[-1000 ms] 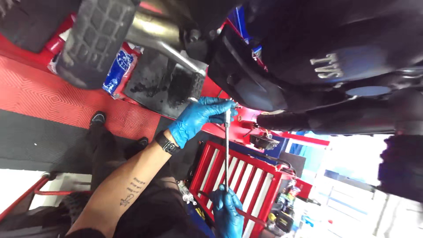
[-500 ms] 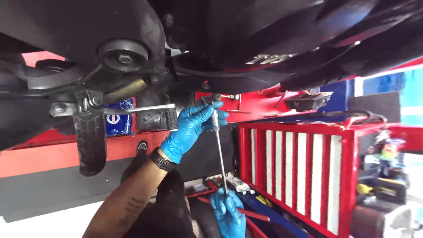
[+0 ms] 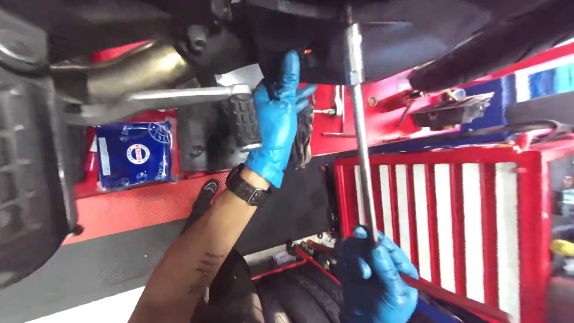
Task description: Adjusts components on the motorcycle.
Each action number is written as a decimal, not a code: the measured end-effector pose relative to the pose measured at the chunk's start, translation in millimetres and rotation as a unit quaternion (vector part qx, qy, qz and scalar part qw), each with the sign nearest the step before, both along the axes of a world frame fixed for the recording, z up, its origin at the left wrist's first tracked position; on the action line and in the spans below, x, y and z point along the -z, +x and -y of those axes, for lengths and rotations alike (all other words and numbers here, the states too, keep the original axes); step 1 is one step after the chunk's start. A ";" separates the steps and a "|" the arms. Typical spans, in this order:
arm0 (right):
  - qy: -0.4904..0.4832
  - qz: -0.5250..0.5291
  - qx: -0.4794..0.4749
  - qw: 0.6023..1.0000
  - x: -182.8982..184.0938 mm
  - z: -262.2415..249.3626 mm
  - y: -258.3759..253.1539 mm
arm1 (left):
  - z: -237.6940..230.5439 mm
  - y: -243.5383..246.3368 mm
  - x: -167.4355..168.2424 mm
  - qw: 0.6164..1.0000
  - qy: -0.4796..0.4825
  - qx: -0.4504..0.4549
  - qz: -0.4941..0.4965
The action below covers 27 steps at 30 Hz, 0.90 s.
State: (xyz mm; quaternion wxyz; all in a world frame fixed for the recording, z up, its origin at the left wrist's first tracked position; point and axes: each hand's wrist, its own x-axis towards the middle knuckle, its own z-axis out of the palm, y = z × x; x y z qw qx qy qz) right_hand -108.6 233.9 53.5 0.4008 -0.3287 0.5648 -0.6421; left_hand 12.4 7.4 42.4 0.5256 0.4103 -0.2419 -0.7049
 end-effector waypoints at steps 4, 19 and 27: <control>-0.010 -0.016 0.001 1.000 -9.2 15.1 4.8 | 17.1 -17.1 6.1 0.993 0.022 -0.090 -0.078; 0.047 -0.113 -0.038 0.992 -83.7 39.0 -9.3 | 20.5 -27.4 19.6 0.985 0.017 -0.113 -0.128; 0.111 -0.211 -0.090 0.967 -132.2 56.5 -22.4 | 11.4 -22.9 19.0 0.990 0.013 -0.082 -0.112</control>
